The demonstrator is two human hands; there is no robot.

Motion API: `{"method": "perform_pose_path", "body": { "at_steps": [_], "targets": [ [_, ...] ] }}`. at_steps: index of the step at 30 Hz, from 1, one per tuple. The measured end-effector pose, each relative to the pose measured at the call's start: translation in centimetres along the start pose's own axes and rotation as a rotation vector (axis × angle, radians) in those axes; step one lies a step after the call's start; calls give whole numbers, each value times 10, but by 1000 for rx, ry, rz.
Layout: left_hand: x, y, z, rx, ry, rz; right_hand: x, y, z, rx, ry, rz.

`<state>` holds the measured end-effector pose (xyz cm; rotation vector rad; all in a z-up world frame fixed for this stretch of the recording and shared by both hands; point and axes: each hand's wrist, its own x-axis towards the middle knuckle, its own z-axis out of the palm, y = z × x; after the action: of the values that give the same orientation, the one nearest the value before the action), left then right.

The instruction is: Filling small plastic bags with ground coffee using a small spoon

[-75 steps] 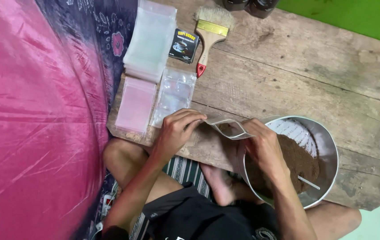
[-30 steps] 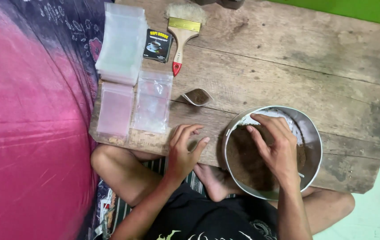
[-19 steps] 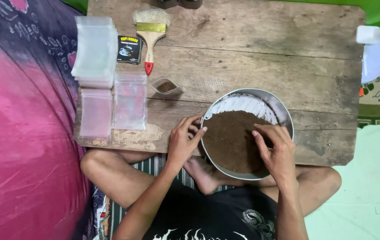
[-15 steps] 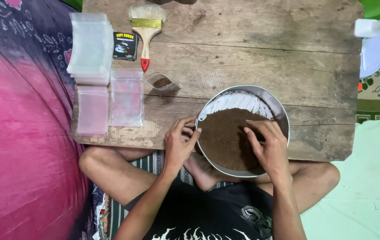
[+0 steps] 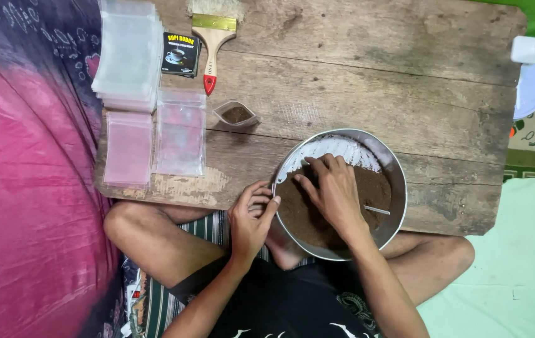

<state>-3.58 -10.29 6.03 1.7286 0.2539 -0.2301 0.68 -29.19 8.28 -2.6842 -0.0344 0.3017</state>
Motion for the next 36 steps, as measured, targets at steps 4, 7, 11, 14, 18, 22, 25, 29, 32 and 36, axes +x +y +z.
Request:
{"method": "perform_pose_path", "body": {
  "at_steps": [4,7,11,14,18,22,25,29,32,36],
  "targets": [
    [16,10,-1,21,4,30,13,4,8,23,33,50],
    [25,10,-5,79,-14,88,20,7,14,60,34,128],
    [38,16,-10,85,-58,101,23,5,13,121,19,151],
    [46,18,-11,80,-81,108,25,4,15,133,13,173],
    [56,17,-10,76,-104,105,25,3,19,142,8,192],
    [59,19,-11,110,-119,143,25,4,24,154,7,202],
    [62,22,-10,133,-128,139,27,3,25,176,27,211],
    [68,13,-8,104,-145,149,30,4,26,222,25,229],
    [70,11,-7,102,-154,157,32,4,23,240,24,215],
    [69,11,-6,102,-158,168,32,6,24,236,23,203]
  ]
}}
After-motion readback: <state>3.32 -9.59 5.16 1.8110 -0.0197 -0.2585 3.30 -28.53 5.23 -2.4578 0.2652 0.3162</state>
